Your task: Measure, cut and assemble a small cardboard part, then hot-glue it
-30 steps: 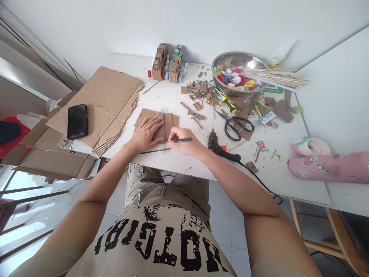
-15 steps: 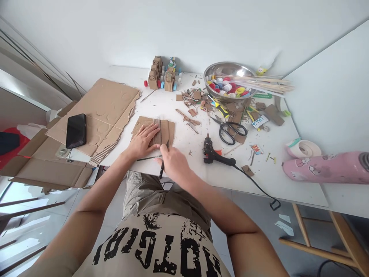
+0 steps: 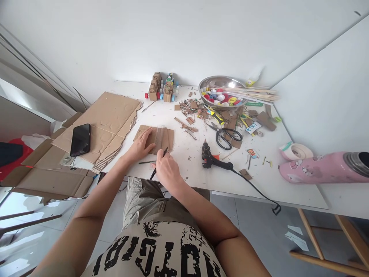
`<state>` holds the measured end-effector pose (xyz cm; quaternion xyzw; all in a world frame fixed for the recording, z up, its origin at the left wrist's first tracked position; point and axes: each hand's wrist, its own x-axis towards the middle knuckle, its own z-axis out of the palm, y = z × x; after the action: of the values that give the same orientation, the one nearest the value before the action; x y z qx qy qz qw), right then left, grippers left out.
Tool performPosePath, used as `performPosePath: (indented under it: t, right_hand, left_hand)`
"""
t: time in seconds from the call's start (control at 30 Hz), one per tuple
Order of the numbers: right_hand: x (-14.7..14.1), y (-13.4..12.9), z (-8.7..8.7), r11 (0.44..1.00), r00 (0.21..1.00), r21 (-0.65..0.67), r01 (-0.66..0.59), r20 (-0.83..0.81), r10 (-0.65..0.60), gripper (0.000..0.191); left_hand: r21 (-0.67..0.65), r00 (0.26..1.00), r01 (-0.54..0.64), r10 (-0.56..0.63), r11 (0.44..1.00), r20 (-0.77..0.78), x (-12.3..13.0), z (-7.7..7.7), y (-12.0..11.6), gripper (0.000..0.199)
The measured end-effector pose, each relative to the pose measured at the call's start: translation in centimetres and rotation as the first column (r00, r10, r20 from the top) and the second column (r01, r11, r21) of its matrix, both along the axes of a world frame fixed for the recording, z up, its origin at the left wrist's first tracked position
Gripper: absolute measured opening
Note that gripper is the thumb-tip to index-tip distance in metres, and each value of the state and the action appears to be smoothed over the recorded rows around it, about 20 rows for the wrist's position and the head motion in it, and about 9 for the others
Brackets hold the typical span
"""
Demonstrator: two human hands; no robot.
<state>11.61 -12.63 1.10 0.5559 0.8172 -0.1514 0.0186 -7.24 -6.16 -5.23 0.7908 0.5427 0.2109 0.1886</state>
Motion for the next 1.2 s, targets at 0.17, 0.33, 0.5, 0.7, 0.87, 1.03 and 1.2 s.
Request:
performPosePath:
  t: [0.17,0.33,0.5,0.7,0.87,1.03,1.2]
  right_hand:
    - [0.1,0.1,-0.1,1.0,1.0,0.026,-0.003,-0.013,0.003,0.022]
    - [-0.1,0.2,0.2,1.0,1.0,-0.022,-0.016,-0.02,0.016,0.016]
    - [0.3,0.7,0.1,0.999,1.0,-0.045,0.008,-0.025,-0.009,0.011]
    - [3.1,1.6,-0.4,0.991,0.991,-0.049,0.123,-0.05,-0.126,0.019]
    - [4.5,2.1,0.5,0.959,0.963,-0.093,0.268,0.005,-0.269,0.015]
    - [5.3,2.3,1.0,0.952,0.95,0.018,0.306,-0.061,-0.305,0.016]
    - [6.4,3.3,0.8,0.975,0.83,0.066,0.212,-0.539,-0.144,0.032]
  left_hand:
    - [-0.098,0.991,-0.013,0.0,0.995,-0.132,-0.7,1.9,2.1,0.076]
    - [-0.16,0.958,0.005,-0.051,0.987,-0.283,-0.4,3.3,4.2,0.085]
    - [-0.137,0.94,-0.001,-0.046,0.991,-0.337,-0.9,3.4,5.4,0.102]
    - [-0.237,0.989,-0.078,0.045,0.968,-0.139,-2.6,3.7,5.8,0.094]
    - [-0.408,0.94,-0.117,0.233,0.905,0.248,-3.8,5.8,5.0,0.039]
    - [-0.393,0.682,-0.167,0.394,0.904,0.616,-3.4,7.2,3.6,0.049]
    - [-0.293,0.482,-0.128,0.317,0.948,0.817,0.4,5.6,2.1,0.062]
